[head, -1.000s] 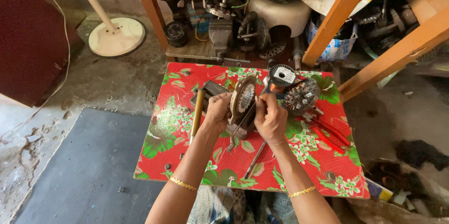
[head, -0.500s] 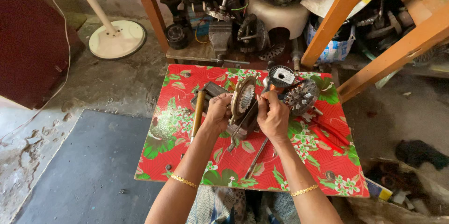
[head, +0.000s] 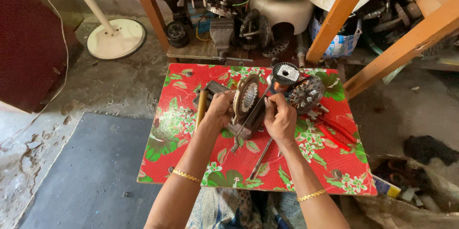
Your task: The person winds copper wire around a stator core held in a vise, using a small metal tool to press the wire into slots. The person repeatedly rotates the stator and adjusts the wire to continue winding.
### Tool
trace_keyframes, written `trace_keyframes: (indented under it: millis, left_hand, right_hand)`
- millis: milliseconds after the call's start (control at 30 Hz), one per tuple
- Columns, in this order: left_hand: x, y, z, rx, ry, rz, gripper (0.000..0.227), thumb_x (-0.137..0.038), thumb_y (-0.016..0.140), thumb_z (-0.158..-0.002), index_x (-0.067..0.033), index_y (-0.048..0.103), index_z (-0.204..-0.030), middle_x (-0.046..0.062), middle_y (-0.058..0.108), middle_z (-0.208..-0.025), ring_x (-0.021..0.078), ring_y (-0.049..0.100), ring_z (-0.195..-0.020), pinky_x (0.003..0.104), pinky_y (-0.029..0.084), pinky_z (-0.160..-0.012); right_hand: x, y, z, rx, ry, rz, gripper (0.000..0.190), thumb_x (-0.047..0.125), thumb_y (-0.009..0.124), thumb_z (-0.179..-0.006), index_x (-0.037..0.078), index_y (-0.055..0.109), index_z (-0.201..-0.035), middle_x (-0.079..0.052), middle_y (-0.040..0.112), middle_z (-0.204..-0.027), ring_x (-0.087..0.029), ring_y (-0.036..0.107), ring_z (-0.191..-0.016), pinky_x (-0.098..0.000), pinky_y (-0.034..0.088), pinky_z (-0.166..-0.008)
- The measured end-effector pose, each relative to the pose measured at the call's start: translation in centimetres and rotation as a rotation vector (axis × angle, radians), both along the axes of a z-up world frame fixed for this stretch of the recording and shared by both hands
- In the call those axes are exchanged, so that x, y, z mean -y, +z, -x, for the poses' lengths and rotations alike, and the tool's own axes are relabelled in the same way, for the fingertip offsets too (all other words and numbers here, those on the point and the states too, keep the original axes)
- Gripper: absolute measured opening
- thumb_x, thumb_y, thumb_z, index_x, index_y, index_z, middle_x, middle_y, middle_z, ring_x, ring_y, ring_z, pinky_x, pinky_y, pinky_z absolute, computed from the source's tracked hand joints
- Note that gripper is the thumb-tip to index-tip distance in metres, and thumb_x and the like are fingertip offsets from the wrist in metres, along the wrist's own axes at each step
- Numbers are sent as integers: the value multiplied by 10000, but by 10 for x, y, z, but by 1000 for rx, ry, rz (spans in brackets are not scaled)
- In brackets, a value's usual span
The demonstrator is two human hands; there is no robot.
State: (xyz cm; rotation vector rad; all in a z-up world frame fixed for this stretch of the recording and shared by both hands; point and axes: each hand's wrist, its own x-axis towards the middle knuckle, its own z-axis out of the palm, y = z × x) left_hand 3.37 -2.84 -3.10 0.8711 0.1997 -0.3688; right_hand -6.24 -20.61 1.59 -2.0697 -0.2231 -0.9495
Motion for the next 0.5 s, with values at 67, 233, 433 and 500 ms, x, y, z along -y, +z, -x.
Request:
trace_keyframes:
  millis: [67,233,433,500]
  left_hand:
    - [0,2,-2,-13,9,-26,96,-7,682,-887,-20,651,-797,22,592,-637,57,472,-424,193,282,-339]
    - [-4,-3,0,35,-7,-43,82,2,688,-876,-52,660,-821,-5,603,-647,52,502,-441,192,311,-332]
    - [-8,-11,3,140,-66,-11,111,44,656,-880,-50,715,-888,-5,671,-700,42,557,-493,180,361,-377]
    - [-9,-14,4,172,-87,10,105,52,668,-890,-43,712,-890,-4,681,-717,39,570,-519,177,375,-407]
  right_hand:
    - [2,-1,1,3,2,-4,136,95,669,-999,41,587,-906,-126,607,-645,-287,626,-541,-386,464,-529]
    - [7,-7,8,-63,40,-103,126,69,657,-982,33,593,-880,-101,646,-661,-222,633,-524,-361,466,-520]
    - [14,-18,21,-110,38,-91,79,50,666,-961,13,619,-908,-104,647,-655,-186,644,-538,-353,462,-518]
    - [18,-22,21,-174,14,-84,90,49,672,-957,11,627,-889,-109,656,-647,-198,628,-515,-370,443,-498]
